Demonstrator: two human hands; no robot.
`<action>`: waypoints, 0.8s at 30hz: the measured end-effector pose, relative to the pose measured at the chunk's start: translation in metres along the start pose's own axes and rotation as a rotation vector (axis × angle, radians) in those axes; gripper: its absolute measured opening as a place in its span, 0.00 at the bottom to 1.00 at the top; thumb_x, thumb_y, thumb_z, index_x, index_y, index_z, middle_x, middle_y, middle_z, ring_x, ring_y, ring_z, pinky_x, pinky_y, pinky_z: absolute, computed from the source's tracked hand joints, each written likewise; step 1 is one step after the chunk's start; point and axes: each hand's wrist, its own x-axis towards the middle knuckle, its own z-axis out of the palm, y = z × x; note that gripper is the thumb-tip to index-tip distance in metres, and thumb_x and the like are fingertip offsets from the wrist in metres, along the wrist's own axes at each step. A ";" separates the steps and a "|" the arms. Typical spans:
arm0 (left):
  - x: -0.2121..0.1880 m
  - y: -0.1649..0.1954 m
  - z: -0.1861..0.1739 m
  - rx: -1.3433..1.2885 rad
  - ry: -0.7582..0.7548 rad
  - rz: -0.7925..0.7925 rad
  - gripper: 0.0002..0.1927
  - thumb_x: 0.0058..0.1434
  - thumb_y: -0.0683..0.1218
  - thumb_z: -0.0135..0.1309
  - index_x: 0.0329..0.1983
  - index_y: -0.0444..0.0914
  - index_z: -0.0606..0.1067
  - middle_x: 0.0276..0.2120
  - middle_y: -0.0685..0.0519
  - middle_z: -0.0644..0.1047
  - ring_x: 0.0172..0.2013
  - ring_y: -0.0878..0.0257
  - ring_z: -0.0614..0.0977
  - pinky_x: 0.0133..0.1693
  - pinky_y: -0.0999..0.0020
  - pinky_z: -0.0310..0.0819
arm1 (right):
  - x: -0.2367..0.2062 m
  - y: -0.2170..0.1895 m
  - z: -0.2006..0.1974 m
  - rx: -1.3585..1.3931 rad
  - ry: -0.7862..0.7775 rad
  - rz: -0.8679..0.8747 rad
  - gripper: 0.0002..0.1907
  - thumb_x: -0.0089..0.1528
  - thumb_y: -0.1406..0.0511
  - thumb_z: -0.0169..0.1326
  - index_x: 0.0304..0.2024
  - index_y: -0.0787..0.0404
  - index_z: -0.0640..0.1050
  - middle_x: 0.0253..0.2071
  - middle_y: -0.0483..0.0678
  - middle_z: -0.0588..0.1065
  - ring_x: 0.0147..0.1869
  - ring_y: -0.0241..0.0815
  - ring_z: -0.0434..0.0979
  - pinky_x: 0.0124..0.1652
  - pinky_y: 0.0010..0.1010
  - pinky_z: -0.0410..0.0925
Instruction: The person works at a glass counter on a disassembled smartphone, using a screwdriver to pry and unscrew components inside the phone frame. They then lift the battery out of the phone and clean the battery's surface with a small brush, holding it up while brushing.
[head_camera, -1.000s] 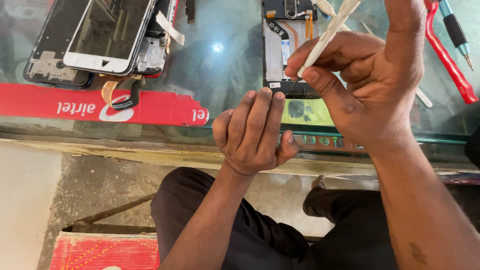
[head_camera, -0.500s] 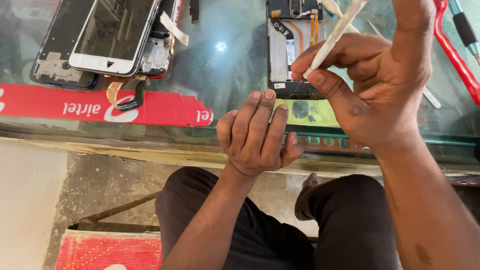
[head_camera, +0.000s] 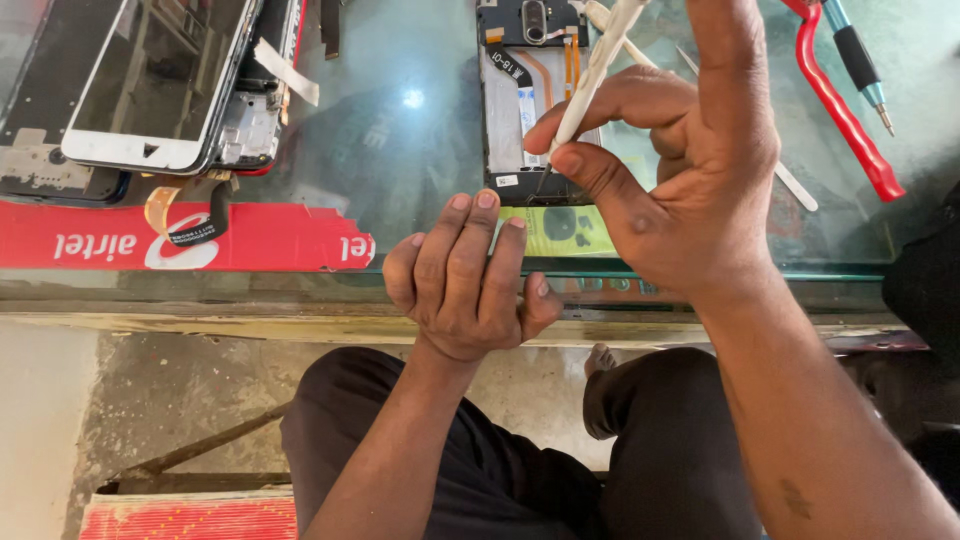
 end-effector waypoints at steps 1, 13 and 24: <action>0.000 0.000 0.000 0.004 -0.003 -0.001 0.20 0.72 0.55 0.39 0.48 0.41 0.78 0.52 0.49 0.80 0.55 0.57 0.78 0.55 0.55 0.62 | 0.000 0.001 0.000 -0.025 -0.005 -0.033 0.52 0.61 0.73 0.64 0.72 0.68 0.40 0.41 0.52 0.82 0.47 0.40 0.88 0.51 0.28 0.82; -0.001 0.002 0.001 -0.008 -0.023 0.004 0.19 0.73 0.55 0.39 0.48 0.40 0.77 0.52 0.49 0.79 0.56 0.57 0.78 0.55 0.54 0.62 | -0.006 0.028 -0.014 -0.242 -0.120 -0.578 0.50 0.77 0.78 0.64 0.80 0.44 0.42 0.51 0.48 0.81 0.53 0.40 0.82 0.58 0.29 0.73; -0.002 0.004 0.003 -0.004 -0.013 -0.002 0.20 0.72 0.55 0.39 0.48 0.40 0.78 0.52 0.49 0.80 0.55 0.57 0.78 0.55 0.54 0.62 | -0.003 0.020 -0.010 -0.240 -0.092 -0.531 0.50 0.73 0.74 0.65 0.79 0.53 0.42 0.46 0.51 0.81 0.48 0.40 0.82 0.50 0.26 0.73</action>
